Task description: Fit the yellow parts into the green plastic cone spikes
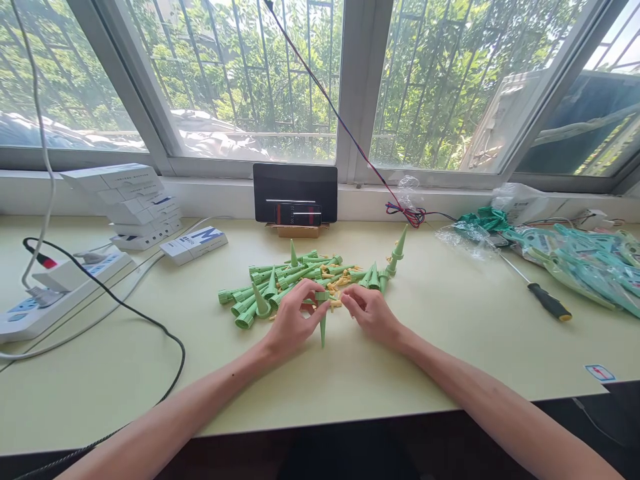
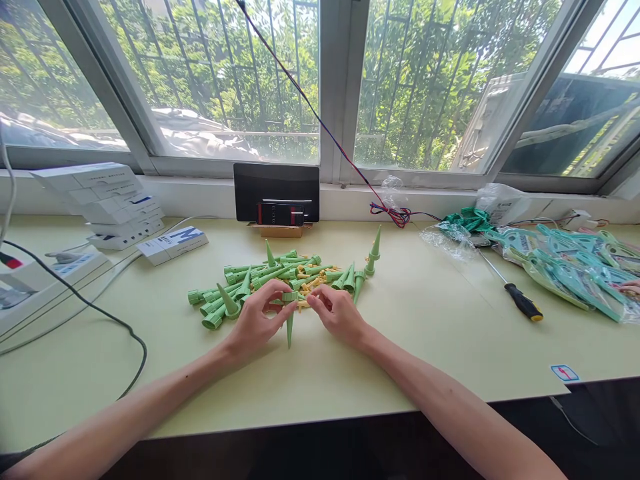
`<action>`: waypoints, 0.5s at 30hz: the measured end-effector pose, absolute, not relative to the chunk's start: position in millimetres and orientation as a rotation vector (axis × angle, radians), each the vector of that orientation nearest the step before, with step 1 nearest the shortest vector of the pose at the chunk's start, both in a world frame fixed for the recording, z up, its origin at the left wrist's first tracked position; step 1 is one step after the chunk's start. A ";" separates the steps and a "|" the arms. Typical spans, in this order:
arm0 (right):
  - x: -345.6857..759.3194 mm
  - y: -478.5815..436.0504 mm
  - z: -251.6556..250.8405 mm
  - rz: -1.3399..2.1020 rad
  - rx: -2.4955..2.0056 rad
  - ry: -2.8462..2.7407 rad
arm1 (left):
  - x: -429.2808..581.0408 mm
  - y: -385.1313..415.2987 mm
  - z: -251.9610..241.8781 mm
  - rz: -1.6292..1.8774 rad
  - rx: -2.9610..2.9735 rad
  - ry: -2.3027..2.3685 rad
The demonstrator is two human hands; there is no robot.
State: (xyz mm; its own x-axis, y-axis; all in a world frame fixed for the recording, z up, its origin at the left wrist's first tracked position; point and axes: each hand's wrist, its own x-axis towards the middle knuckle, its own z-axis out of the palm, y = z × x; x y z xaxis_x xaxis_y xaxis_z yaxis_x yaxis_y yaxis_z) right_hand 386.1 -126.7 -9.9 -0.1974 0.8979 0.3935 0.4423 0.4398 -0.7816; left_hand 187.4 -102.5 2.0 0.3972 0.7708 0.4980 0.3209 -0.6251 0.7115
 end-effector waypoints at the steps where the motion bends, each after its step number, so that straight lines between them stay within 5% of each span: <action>1: 386.1 -127.2 -9.2 0.653 -1.139 -1.796 | 187.6 -102.4 2.1 1.161 2.143 0.933; 15: 385.3 -128.6 -12.4 0.645 -1.048 -1.922 | 187.9 -102.4 2.2 1.156 2.148 0.948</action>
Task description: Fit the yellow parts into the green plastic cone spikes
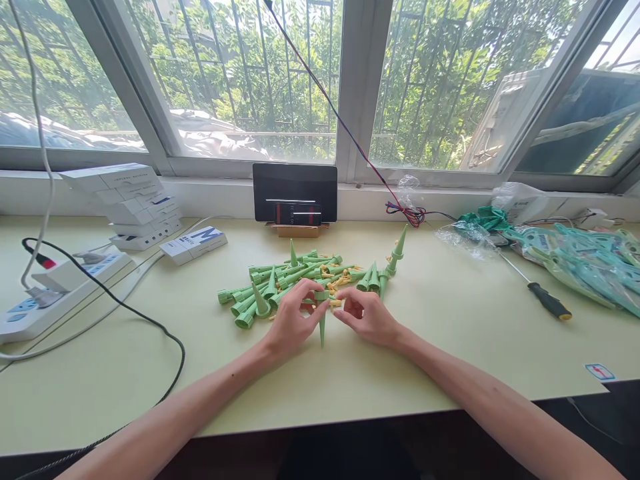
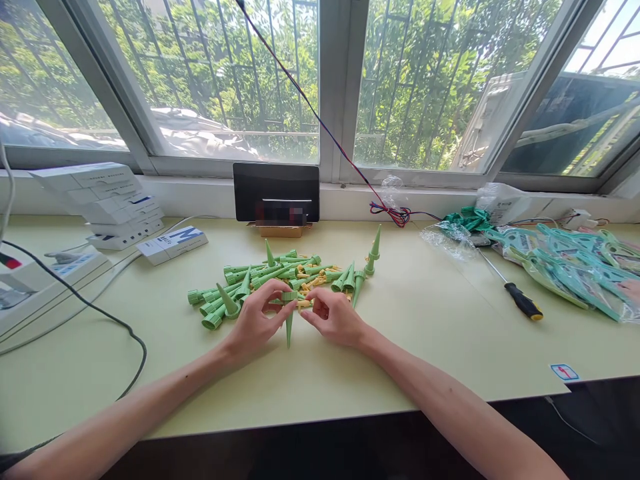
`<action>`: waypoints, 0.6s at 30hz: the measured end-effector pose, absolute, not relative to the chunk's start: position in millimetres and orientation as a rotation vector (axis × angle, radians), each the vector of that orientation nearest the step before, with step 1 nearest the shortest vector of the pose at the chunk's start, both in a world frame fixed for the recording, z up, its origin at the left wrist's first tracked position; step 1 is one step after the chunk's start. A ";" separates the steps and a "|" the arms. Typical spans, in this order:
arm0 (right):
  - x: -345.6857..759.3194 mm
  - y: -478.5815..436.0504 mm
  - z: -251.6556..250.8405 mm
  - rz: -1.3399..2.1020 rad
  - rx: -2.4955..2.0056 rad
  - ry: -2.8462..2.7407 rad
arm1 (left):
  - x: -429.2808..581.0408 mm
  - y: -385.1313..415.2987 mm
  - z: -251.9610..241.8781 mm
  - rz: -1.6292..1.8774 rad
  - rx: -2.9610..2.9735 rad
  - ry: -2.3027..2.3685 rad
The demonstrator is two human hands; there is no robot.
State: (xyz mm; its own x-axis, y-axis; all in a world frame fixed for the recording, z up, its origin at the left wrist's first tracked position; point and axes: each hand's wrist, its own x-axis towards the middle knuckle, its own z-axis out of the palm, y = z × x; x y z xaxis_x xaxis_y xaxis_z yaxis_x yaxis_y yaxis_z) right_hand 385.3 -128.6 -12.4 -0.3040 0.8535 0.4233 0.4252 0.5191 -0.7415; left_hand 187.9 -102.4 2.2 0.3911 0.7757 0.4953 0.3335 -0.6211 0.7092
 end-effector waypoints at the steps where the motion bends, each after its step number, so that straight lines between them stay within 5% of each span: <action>1: 385.3 -128.5 -12.4 0.647 -1.051 -1.923 | 188.0 -102.3 2.1 1.159 2.149 0.947; 18: 384.9 -128.6 -11.6 0.672 -1.100 -1.973 | 188.6 -102.0 2.2 1.169 2.133 0.933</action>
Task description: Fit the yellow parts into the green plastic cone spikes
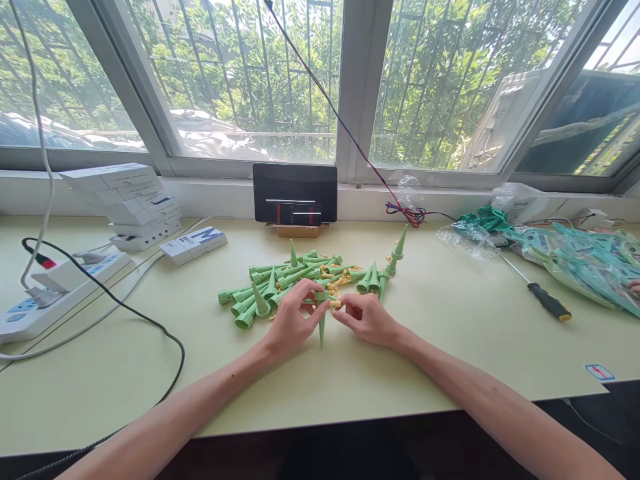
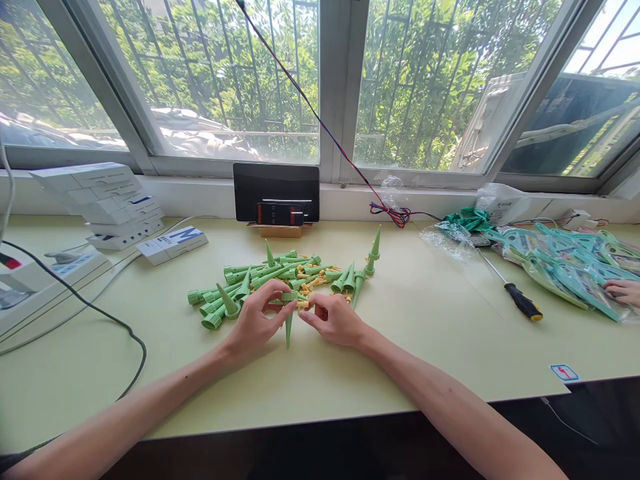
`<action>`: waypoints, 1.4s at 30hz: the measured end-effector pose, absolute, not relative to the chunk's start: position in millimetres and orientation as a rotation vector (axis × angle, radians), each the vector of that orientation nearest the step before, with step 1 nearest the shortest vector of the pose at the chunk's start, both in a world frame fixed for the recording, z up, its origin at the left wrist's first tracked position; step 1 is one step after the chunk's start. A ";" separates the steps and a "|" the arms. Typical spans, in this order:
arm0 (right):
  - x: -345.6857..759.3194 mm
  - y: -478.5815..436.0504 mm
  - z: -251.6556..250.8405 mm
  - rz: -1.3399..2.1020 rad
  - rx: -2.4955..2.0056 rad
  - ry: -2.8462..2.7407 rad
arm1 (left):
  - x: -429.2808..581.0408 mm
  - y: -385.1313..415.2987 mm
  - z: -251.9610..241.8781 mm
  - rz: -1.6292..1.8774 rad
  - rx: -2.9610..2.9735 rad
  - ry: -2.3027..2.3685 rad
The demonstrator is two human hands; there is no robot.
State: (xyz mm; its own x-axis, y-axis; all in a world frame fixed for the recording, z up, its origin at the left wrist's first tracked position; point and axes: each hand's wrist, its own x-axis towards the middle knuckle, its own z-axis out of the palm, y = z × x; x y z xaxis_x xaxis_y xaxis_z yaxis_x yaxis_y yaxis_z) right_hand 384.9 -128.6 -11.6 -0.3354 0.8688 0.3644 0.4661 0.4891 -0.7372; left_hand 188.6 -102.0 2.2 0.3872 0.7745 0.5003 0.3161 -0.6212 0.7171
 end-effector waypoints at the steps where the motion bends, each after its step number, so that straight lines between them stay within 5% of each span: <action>1: 385.0 -128.7 -11.3 0.670 -1.104 -1.981 | 188.6 -102.2 2.3 1.171 2.134 0.935; 42: 384.8 -126.6 -14.0 0.613 -1.041 -1.952 | 187.6 -100.7 0.1 1.168 2.167 0.867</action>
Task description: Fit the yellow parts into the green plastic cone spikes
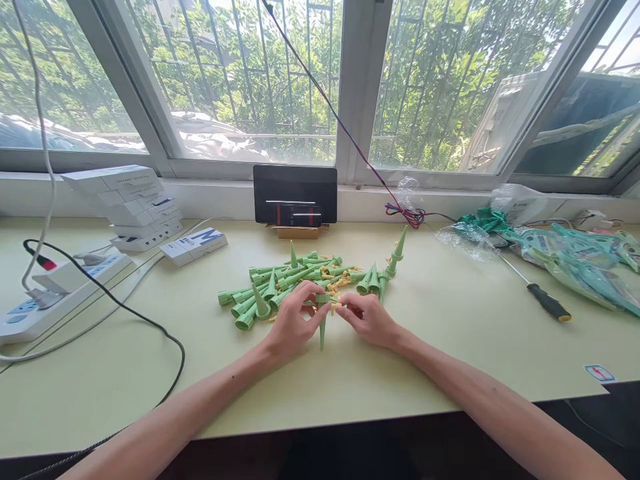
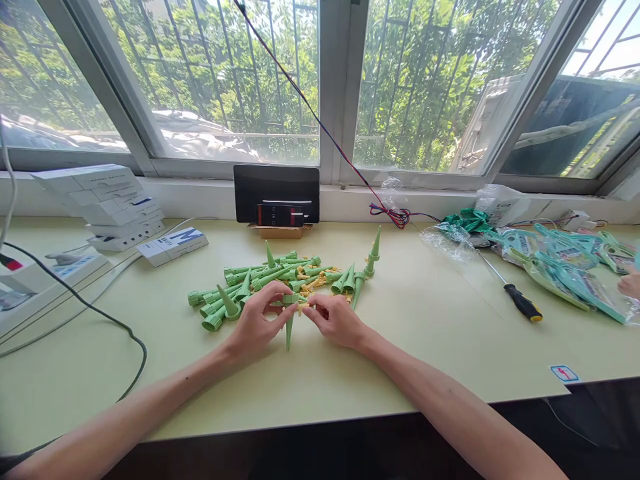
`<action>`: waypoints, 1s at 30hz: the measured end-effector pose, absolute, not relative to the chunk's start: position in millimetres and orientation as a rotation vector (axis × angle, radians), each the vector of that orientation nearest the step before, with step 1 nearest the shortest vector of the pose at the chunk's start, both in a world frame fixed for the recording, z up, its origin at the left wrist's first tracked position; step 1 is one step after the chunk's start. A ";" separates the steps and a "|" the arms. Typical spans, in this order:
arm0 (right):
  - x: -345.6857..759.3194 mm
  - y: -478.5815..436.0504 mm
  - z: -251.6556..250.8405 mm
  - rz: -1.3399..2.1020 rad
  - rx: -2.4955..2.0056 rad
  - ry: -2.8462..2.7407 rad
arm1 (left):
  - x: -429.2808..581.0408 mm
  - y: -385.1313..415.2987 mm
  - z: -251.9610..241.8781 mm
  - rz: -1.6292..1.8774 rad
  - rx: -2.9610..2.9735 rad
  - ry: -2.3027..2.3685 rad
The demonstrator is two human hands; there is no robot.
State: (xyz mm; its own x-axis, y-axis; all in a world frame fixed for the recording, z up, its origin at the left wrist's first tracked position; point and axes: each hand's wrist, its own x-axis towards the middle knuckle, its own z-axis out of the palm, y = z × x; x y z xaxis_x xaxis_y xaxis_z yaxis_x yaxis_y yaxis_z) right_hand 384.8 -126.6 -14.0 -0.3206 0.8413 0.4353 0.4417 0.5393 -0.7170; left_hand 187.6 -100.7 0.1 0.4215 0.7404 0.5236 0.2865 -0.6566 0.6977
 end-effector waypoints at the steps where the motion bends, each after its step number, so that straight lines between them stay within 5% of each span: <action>1: 384.8 -126.5 -14.1 0.612 -1.039 -1.953 | 187.6 -100.6 0.3 1.168 2.168 0.863; 30: 385.2 -128.5 -12.7 0.656 -1.034 -1.935 | 187.6 -100.3 0.1 1.149 2.157 0.902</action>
State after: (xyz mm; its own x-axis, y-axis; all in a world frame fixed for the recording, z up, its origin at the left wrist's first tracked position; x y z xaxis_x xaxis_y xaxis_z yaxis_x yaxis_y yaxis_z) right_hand 385.2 -128.5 -12.7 -0.3207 0.8483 0.4213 0.4174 0.5258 -0.7411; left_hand 187.6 -100.3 0.1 0.4153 0.7585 0.5022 0.3079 -0.6367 0.7070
